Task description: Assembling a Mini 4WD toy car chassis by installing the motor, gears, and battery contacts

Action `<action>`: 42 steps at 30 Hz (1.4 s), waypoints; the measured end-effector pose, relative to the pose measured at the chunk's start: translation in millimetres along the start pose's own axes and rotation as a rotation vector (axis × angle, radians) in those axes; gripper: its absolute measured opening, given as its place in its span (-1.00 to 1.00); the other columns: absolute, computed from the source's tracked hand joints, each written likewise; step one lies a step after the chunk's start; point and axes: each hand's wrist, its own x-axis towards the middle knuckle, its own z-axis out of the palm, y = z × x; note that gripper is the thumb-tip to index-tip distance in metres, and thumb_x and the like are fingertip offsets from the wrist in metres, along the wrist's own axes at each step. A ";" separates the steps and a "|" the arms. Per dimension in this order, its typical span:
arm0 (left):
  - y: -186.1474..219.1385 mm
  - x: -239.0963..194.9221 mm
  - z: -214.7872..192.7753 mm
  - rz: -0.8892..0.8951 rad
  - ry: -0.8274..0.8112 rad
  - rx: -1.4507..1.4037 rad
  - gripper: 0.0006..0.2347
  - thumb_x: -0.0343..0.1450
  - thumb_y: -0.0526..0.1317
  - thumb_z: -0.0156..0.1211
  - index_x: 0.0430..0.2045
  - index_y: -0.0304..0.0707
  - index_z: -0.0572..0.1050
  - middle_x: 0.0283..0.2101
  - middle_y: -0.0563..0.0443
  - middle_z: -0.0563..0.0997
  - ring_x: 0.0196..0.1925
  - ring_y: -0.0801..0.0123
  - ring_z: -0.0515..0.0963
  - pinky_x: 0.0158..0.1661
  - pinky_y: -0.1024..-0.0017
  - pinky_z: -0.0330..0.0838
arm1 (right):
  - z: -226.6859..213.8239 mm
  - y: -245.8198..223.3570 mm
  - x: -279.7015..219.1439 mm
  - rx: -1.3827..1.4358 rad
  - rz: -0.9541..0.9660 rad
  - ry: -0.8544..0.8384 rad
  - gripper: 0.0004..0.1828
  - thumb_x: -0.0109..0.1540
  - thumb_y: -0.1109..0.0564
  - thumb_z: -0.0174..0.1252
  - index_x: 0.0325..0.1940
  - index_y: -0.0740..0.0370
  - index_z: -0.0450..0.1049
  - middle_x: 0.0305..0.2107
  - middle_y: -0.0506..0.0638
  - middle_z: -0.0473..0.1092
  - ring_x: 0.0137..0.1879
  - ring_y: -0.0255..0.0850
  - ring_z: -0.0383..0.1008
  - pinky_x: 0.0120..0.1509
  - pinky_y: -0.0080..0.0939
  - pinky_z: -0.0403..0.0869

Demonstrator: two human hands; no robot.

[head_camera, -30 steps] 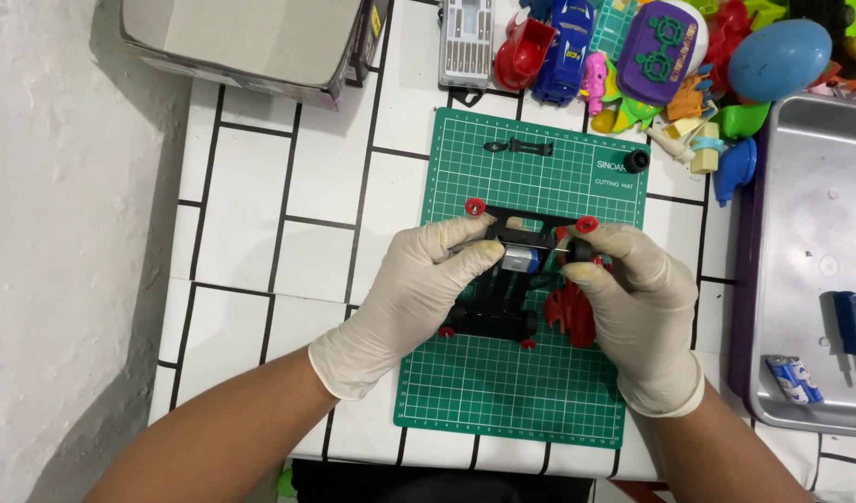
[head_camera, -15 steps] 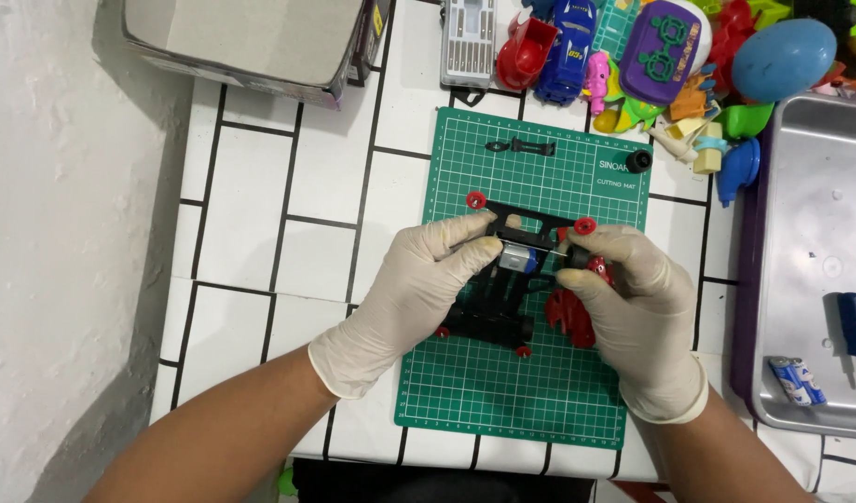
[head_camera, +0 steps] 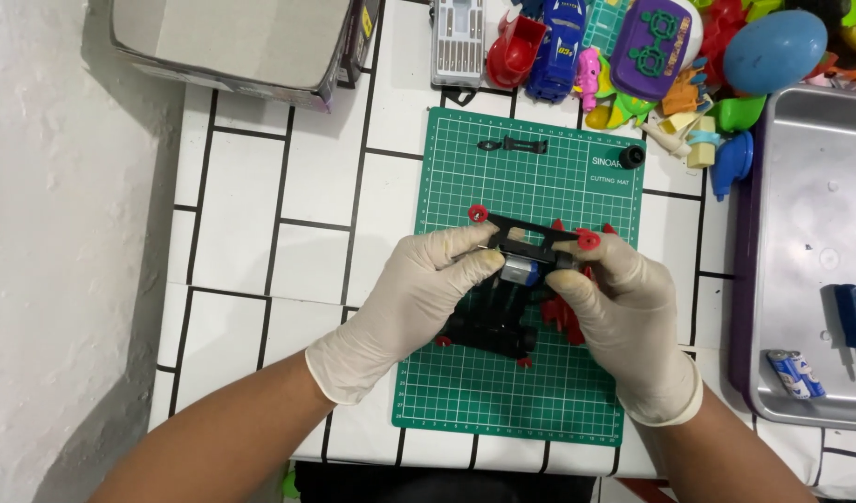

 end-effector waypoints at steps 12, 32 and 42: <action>2.4 0.7 2.3 0.065 -0.035 -0.175 -0.68 0.35 -0.32 0.41 -0.02 -0.32 0.53 -0.02 -0.23 0.68 0.00 0.25 0.71 0.06 0.29 0.61 | 7.6 -26.3 11.3 0.028 0.059 0.052 -0.71 0.20 0.22 0.30 -0.05 0.44 0.52 -0.36 0.13 0.50 -0.19 -0.19 0.52 0.09 -0.13 0.55; 14.6 -1.4 0.9 -0.080 -0.107 0.112 -0.77 0.29 -0.27 0.41 -0.20 -0.21 0.62 -0.13 -0.01 0.73 -0.07 0.38 0.72 0.06 0.48 0.60 | -25.4 -36.3 22.0 0.003 0.355 -0.203 -0.71 0.29 0.16 0.17 0.07 0.28 0.53 -0.13 0.08 0.56 -0.03 -0.22 0.58 0.19 -0.29 0.56; 42.8 3.5 -8.8 -0.019 -0.138 -0.201 -0.57 0.53 -0.04 -0.16 0.08 -0.46 0.43 0.06 -0.36 0.62 0.05 0.08 0.67 0.12 0.33 0.60 | -41.0 -22.7 28.3 0.357 0.474 -0.016 -0.90 0.28 0.28 0.22 -0.17 0.13 0.57 -0.34 -0.08 0.50 -0.27 -0.33 0.45 -0.13 -0.38 0.43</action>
